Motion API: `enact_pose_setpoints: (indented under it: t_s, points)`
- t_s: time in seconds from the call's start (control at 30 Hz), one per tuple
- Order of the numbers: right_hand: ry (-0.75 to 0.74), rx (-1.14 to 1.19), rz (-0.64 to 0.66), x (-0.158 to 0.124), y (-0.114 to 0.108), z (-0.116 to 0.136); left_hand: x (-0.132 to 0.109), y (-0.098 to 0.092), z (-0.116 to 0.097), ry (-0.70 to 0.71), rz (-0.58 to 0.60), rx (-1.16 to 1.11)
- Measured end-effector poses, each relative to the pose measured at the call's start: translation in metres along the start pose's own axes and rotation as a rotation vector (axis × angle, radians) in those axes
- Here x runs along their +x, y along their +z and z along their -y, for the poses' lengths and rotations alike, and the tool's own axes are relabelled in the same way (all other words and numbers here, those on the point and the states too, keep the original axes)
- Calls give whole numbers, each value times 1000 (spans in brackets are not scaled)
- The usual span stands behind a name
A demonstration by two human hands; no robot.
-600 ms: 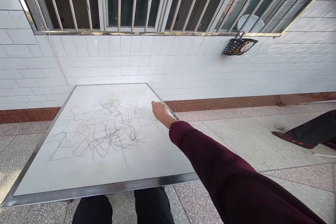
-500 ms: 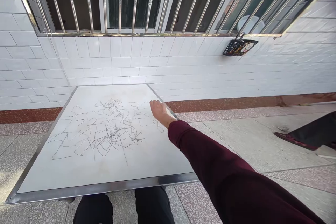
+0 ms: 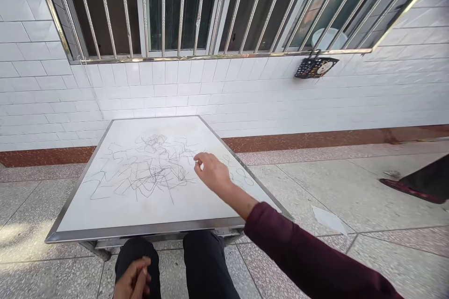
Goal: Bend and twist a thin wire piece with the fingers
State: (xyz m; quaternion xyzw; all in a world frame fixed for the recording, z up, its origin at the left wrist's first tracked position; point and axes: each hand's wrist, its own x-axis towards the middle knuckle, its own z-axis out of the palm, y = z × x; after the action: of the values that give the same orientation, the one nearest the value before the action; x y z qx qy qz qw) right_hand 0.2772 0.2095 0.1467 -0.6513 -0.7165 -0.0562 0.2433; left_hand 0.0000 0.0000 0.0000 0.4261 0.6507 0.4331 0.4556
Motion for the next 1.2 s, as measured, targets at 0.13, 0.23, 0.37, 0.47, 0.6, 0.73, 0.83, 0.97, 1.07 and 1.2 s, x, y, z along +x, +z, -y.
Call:
enact_pose_setpoints:
  t_s: [0.13,0.23,0.37,0.47,0.6,0.73,0.83,0.97,1.07,1.2]
  points:
    - [-313,38,-250,-82,-25,36,15,-16,-87,87,33,-243]
    - [-408,31,-284,-119,-45,55,14,-17,-146,187,169,-304]
    - [-393,36,-281,-147,-60,66,0,-7,-162,211,191,-318]
    - [-364,93,-271,-160,-63,65,-9,-3,-147,292,67,-232]
    - [-342,144,-245,-173,-59,67,-18,-3,-136,285,95,-216]
    - [-378,224,-186,-185,-51,75,-28,0,-137,259,170,-272]
    - [-397,334,-117,-191,-46,73,-33,1,-138,231,176,-304]
    - [-296,419,-191,-188,-56,57,-36,-2,-137,172,191,-336]
    - [-230,398,-286,-180,-69,51,-37,-5,-135,130,242,-342]
    - [-466,510,-46,-171,-68,63,-43,-5,-134,125,334,-305]
